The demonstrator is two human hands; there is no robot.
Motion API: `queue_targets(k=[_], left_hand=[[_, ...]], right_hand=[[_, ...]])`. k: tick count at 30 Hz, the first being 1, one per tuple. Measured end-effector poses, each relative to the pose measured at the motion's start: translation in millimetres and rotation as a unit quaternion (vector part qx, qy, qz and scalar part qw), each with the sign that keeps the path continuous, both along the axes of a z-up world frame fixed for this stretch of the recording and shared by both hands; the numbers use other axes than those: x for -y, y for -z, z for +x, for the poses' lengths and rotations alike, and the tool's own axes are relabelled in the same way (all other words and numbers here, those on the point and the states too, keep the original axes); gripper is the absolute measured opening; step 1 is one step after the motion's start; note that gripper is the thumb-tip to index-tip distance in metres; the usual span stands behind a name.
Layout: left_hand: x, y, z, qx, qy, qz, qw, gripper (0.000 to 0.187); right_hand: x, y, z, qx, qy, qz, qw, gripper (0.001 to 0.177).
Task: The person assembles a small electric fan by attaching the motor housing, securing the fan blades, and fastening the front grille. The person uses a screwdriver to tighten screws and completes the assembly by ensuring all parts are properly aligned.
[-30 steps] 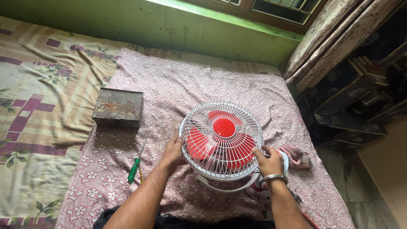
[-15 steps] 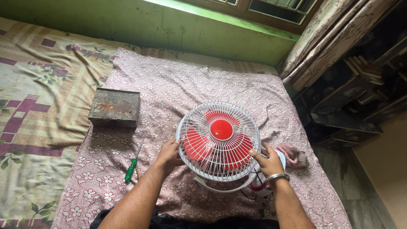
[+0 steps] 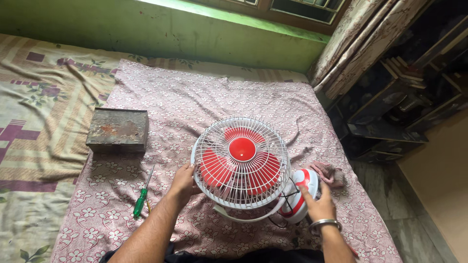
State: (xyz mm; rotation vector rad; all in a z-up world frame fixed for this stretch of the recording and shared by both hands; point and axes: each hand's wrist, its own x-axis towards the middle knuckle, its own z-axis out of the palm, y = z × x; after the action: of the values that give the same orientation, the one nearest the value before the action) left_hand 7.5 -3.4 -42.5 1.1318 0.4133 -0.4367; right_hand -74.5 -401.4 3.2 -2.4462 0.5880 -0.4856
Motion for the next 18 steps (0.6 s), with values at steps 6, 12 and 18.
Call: queue_targets(k=[6, 12, 18], left_hand=[[2.4, 3.1, -6.6, -0.009, -0.012, 0.0, 1.0, 0.041], [23.6, 2.0, -27.2, -0.029, -0.088, -0.051, 0.994, 0.038], [57.6, -22.0, -58.4, -0.065, -0.113, -0.032, 0.991, 0.038]], right_hand=[[25.9, 32.9, 17.7, -0.049, -0.026, 0.129, 0.99, 0.043], [52.2, 11.6, 87.3, -0.042, -0.118, 0.095, 0.988, 0.043], [79.0, 6.8, 137.4, -0.107, -0.16, 0.173, 0.966, 0.051]])
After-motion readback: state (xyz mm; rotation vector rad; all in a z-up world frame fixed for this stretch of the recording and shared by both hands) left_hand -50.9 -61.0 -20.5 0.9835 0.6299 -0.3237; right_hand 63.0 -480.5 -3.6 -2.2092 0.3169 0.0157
